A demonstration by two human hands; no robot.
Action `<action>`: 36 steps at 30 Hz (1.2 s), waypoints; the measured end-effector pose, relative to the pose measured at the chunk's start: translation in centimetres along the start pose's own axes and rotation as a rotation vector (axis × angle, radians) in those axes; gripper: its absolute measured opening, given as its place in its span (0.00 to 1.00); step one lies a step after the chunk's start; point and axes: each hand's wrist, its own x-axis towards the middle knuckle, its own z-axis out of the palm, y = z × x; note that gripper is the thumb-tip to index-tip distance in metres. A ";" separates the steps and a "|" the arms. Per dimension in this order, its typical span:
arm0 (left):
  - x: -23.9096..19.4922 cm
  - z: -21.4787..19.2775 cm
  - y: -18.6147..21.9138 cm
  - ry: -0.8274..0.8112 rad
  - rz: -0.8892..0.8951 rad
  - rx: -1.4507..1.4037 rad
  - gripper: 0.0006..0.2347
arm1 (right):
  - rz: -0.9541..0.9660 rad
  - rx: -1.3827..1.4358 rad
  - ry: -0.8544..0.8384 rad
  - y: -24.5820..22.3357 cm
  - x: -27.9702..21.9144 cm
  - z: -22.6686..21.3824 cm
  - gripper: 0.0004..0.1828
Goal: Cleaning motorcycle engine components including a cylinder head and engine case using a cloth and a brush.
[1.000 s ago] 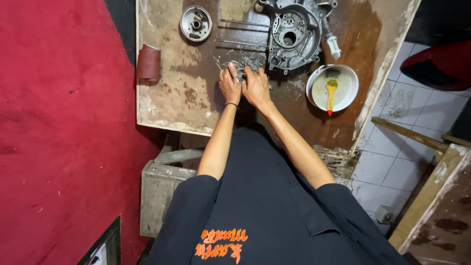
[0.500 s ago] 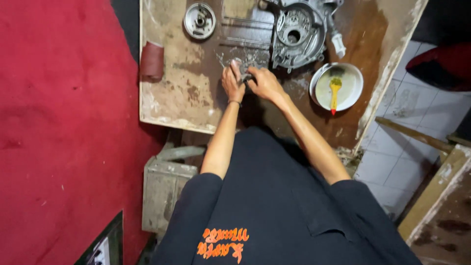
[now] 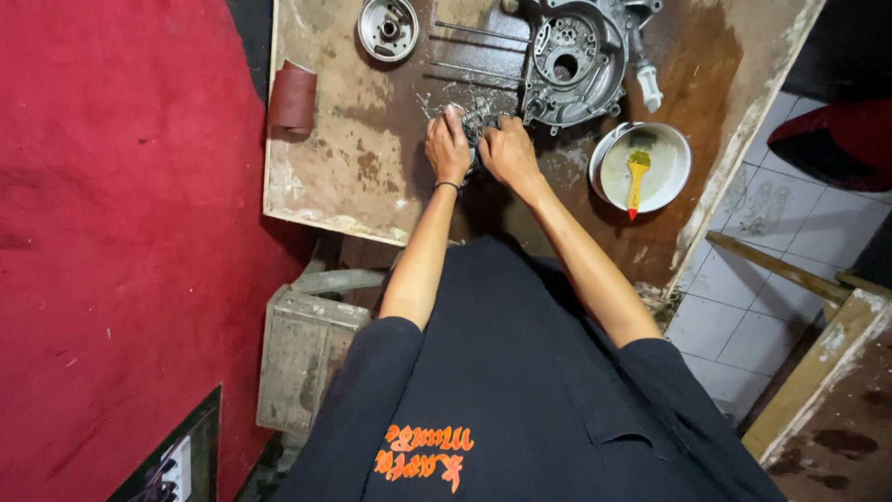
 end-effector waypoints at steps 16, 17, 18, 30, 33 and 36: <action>0.0 -1.7 2.6 -0.016 -0.056 -0.047 0.20 | 0.093 0.338 -0.075 1.7 -1.2 -1.3 0.16; 0.0 -1.8 2.3 -0.021 -0.037 -0.037 0.20 | 0.099 0.309 0.019 2.6 -1.3 0.0 0.17; 0.0 -1.8 2.0 -0.026 -0.018 -0.026 0.20 | 0.104 0.280 0.113 3.5 -1.4 1.2 0.17; -0.2 -1.5 2.1 -0.035 -0.107 -0.020 0.21 | -0.069 -0.116 0.054 0.1 0.0 1.1 0.14; -0.6 -1.7 1.9 -0.019 -0.072 -0.051 0.21 | -0.136 -0.057 0.050 1.1 -0.4 1.5 0.13; -0.4 -1.2 0.9 -0.023 -0.030 -0.025 0.21 | -0.159 -0.016 0.068 0.1 -2.0 1.5 0.10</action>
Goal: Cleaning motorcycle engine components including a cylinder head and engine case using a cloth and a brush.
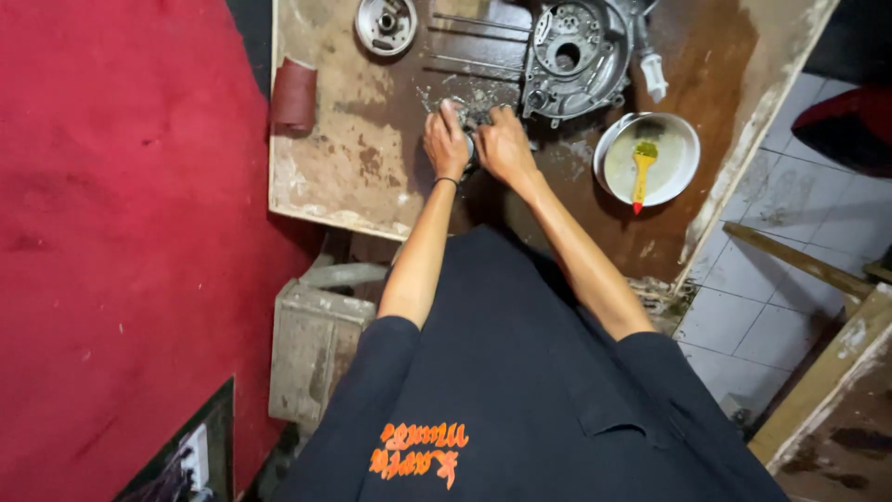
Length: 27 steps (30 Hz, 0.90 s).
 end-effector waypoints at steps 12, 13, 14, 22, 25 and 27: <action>0.2 -0.1 0.1 0.007 0.021 -0.018 0.20 | 0.060 0.190 -0.021 -1.9 -0.9 -5.3 0.10; 0.3 -0.1 0.2 0.008 0.024 -0.018 0.20 | 0.060 0.190 -0.018 0.0 -1.7 -4.1 0.10; 0.5 -0.1 0.4 0.009 0.030 -0.026 0.20 | 0.208 0.346 0.038 1.9 -2.5 -2.9 0.12; 0.6 -0.5 0.7 0.009 0.079 -0.050 0.21 | 0.573 0.497 0.305 1.6 -5.6 2.2 0.19; 0.9 -0.7 -0.2 -0.014 0.051 -0.056 0.21 | 0.485 0.408 0.314 0.4 -7.2 2.8 0.18; 1.3 -0.7 -1.2 -0.092 0.089 -0.103 0.21 | 0.571 0.448 0.258 -0.4 -7.7 2.0 0.18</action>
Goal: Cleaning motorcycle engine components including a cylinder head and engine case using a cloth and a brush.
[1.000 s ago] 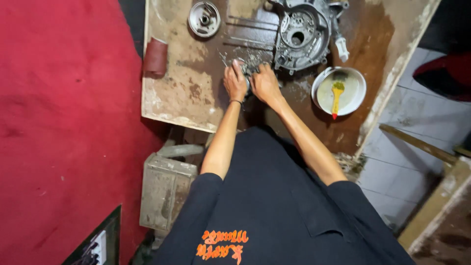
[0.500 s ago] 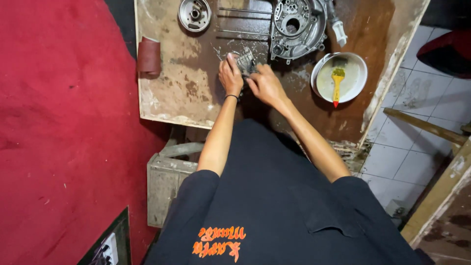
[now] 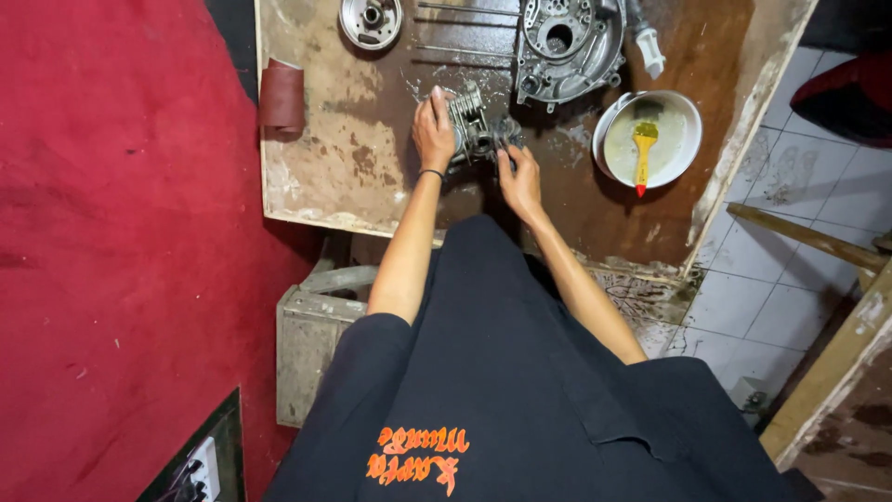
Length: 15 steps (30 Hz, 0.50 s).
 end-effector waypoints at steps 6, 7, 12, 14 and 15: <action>2.0 -2.3 -0.7 -0.076 0.079 0.032 0.15 | 0.348 0.355 -0.170 9.6 0.0 2.7 0.23; 2.2 -2.9 0.5 -0.072 0.083 0.035 0.15 | 0.343 0.359 -0.171 10.9 0.9 4.0 0.23; 2.0 -3.4 1.1 0.153 -0.012 0.189 0.14 | 0.185 0.198 -0.170 7.7 2.5 6.5 0.27; 2.4 -2.8 -1.6 0.224 -0.086 0.191 0.15 | 0.172 0.168 -0.200 3.0 2.1 6.2 0.28; 2.3 -2.5 -3.0 0.294 -0.169 0.193 0.16 | 0.163 0.133 -0.236 0.6 1.6 5.9 0.28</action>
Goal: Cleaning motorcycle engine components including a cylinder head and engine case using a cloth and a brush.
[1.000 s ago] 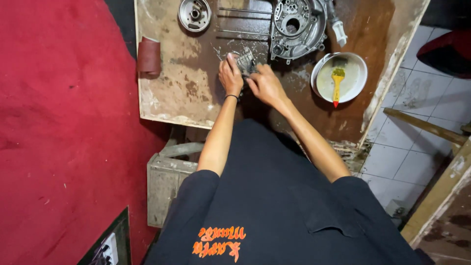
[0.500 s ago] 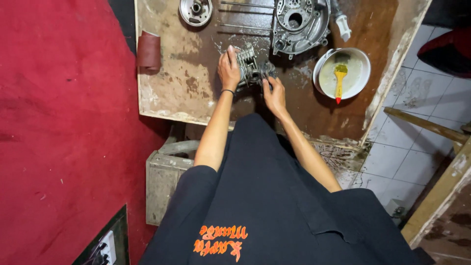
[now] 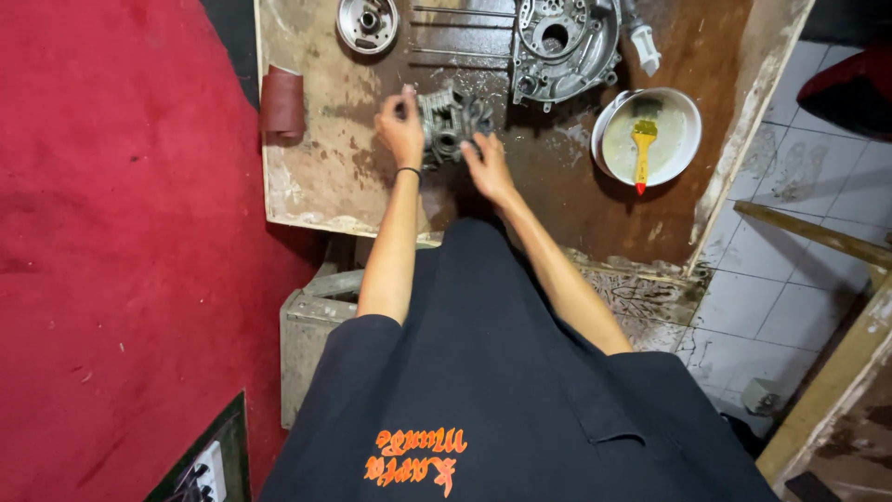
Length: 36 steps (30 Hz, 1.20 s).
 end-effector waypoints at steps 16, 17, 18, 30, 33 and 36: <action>-0.5 -0.7 2.1 -0.225 0.140 -0.396 0.14 | -0.280 -0.263 0.116 -3.8 -2.2 0.4 0.17; -0.5 -1.2 2.9 -0.196 0.054 -0.442 0.15 | -0.228 -0.215 0.083 -3.5 -2.3 0.0 0.17; -0.5 -1.8 3.7 -0.166 -0.033 -0.487 0.18 | -0.176 -0.166 0.051 -3.2 -2.5 -0.4 0.17; -0.5 -0.6 2.1 -0.144 0.043 -0.302 0.16 | -0.331 -0.172 0.309 -5.2 0.4 3.8 0.15; -0.5 -0.6 2.2 -0.126 0.053 -0.342 0.16 | -0.401 -0.245 0.263 -5.8 -1.2 3.1 0.16; -0.6 -0.6 2.3 -0.113 0.063 -0.303 0.16 | -0.417 -0.227 0.179 -5.4 -2.7 2.2 0.15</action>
